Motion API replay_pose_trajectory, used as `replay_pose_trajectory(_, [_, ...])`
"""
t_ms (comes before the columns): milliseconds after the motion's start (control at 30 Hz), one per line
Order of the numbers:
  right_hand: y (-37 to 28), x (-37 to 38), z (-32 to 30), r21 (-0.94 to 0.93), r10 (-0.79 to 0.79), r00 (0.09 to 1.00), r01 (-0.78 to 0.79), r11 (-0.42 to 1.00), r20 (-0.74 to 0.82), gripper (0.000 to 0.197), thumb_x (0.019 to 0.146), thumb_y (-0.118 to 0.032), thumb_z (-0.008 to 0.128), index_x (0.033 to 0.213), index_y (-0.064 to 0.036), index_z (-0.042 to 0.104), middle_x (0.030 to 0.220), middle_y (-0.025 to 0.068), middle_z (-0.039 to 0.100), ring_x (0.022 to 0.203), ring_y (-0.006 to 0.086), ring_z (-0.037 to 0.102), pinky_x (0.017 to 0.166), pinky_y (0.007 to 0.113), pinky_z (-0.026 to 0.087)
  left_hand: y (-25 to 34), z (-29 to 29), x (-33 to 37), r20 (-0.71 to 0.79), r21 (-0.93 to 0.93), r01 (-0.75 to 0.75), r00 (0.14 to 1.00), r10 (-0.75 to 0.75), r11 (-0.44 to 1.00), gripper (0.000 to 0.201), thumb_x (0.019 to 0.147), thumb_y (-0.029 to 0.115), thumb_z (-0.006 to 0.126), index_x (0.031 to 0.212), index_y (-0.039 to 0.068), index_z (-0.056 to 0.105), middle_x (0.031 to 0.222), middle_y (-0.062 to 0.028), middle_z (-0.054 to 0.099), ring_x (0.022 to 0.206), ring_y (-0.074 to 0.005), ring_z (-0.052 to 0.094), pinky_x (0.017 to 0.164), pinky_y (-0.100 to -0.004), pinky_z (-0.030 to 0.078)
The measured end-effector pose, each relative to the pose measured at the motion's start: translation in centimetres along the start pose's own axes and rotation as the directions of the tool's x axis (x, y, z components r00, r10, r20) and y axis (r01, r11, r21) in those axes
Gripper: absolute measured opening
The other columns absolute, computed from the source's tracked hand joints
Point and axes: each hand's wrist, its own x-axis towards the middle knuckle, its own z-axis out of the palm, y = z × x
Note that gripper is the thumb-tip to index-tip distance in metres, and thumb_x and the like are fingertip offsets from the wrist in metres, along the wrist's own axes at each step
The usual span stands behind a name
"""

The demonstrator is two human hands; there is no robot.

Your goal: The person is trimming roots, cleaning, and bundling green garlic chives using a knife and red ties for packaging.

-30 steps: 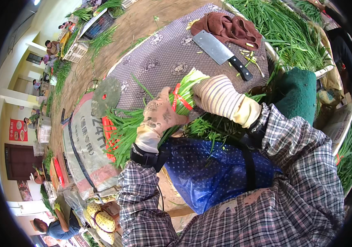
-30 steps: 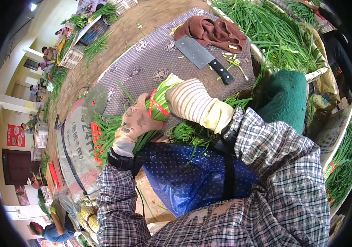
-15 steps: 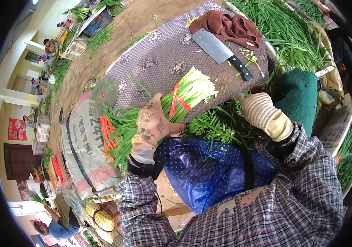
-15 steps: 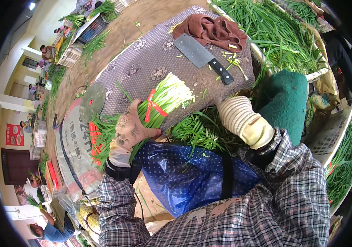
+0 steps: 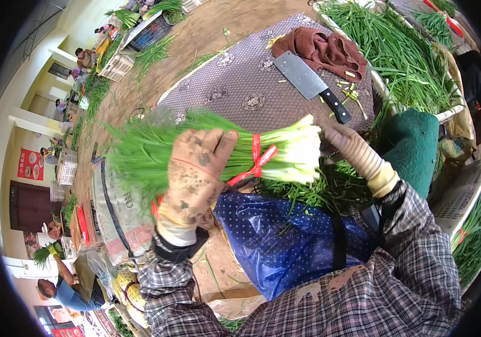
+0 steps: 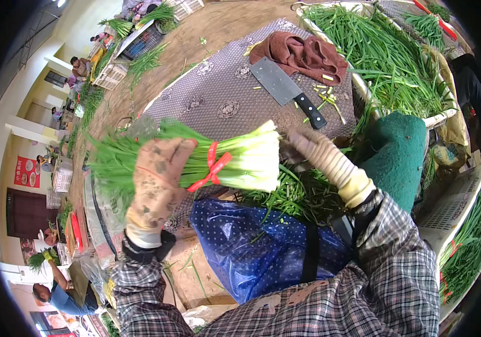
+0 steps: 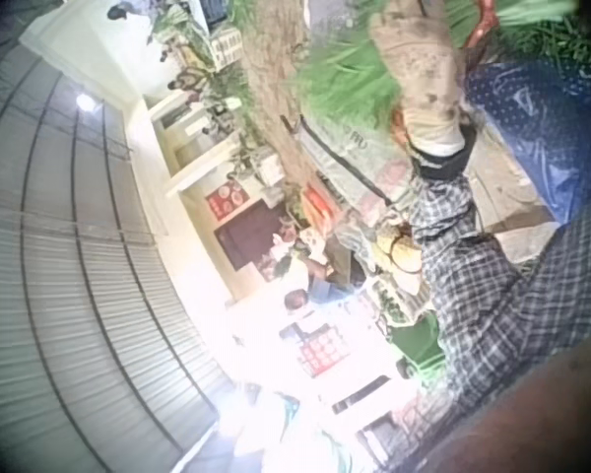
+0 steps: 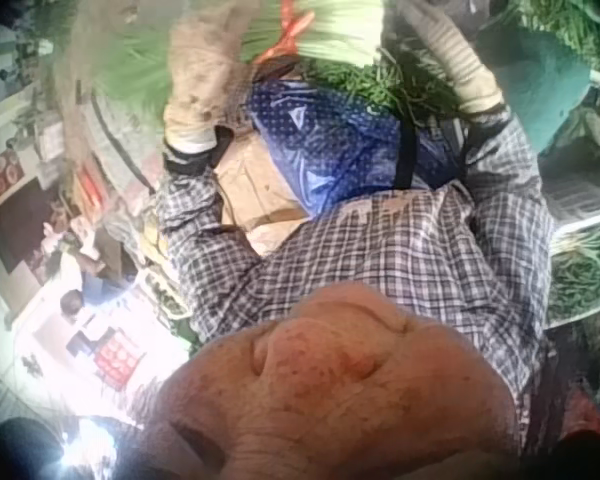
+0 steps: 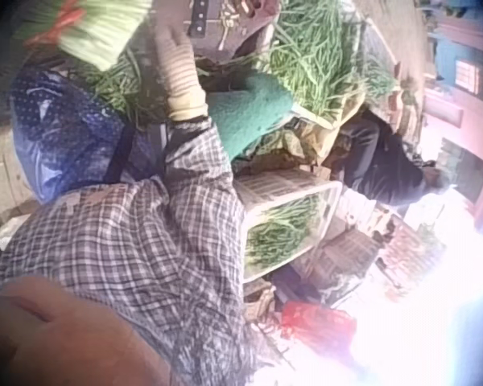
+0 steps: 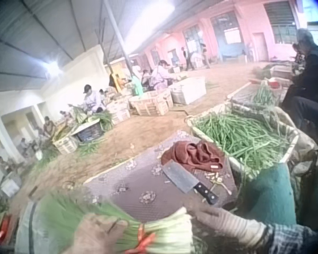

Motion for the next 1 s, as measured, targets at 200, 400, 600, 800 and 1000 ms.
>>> replay_pose_trajectory(200, [2.4, 2.2, 6.1, 0.807, -0.14, 0.796, -0.589, 0.037, 0.588, 0.051, 0.091, -0.045, 0.056, 0.119, -0.003, 0.054, 0.124, 0.0143, 0.057, 0.118, 0.026, 0.054, 0.101, 0.045, 0.042, 0.7, 1.4, 0.9, -0.232, 0.058, 0.172, 0.96, -0.155, 0.983, 0.076, 0.058, 0.005, 0.073, 0.129, 0.012, 0.049, 0.129, -0.0121, 0.049, 0.128, -0.0353, 0.039, 0.111, -0.0492, 0.023])
replay_pose_trajectory(400, [-2.5, 0.4, 7.3, 0.713, 0.222, 0.825, -0.562, 0.42, 0.52, 0.052, 0.098, -0.045, 0.039, 0.13, -0.0045, 0.046, 0.132, 0.0145, 0.052, 0.121, 0.0319, 0.051, 0.099, 0.061, 0.038, 3.4, 8.4, -4.0, 0.159, -0.94, 0.322, 0.713, -0.683, 0.117, 0.068, 0.079, 0.023, 0.071, 0.134, 0.0, 0.04, 0.135, -0.0208, 0.046, 0.126, -0.0371, 0.042, 0.108, -0.0446, 0.032])
replay_pose_trajectory(600, [-2.8, -1.0, 7.7, 0.787, 0.089, 0.872, -0.476, 0.392, 0.482, 0.063, 0.096, -0.053, 0.039, 0.136, -0.0045, 0.041, 0.135, 0.0143, 0.05, 0.12, 0.0322, 0.053, 0.094, 0.056, 0.047, 6.4, 10.3, 0.8, 0.544, -0.361, -0.038, 0.803, -0.244, -0.932, 0.088, 0.085, 0.074, 0.039, 0.129, -0.003, 0.045, 0.128, -0.0203, 0.053, 0.113, -0.031, 0.055, 0.099, -0.0396, 0.043])
replay_pose_trajectory(800, [-2.9, -3.7, 4.6, 0.347, 0.224, 0.862, -0.404, 0.846, 0.455, 0.07, 0.093, -0.054, 0.047, 0.133, 0.0029, 0.041, 0.108, 0.0155, 0.064, 0.09, 0.0282, 0.066, 0.077, 0.039, 0.055, 5.4, 9.5, 2.7, 0.366, -0.378, -0.163, 0.878, -0.309, -0.911, 0.068, 0.088, 0.061, 0.045, 0.113, -0.001, 0.057, 0.103, -0.0201, 0.065, 0.091, -0.0334, 0.064, 0.083, -0.0424, 0.054])
replay_pose_trajectory(1000, [2.4, -1.0, 1.7, -0.986, -0.213, 0.967, -0.115, 0.121, -0.138, 0.072, 0.087, -0.033, 0.061, 0.141, -0.0057, 0.022, 0.072, 0.0163, 0.064, 0.064, 0.0336, 0.063, 0.056, 0.042, 0.05, 4.3, 7.8, 1.8, 0.37, -0.445, -0.169, 0.859, -0.353, -0.879, 0.068, 0.092, 0.061, 0.038, 0.119, 0.001, 0.056, 0.108, -0.0206, 0.064, 0.095, -0.0366, 0.063, 0.079, -0.0464, 0.054])
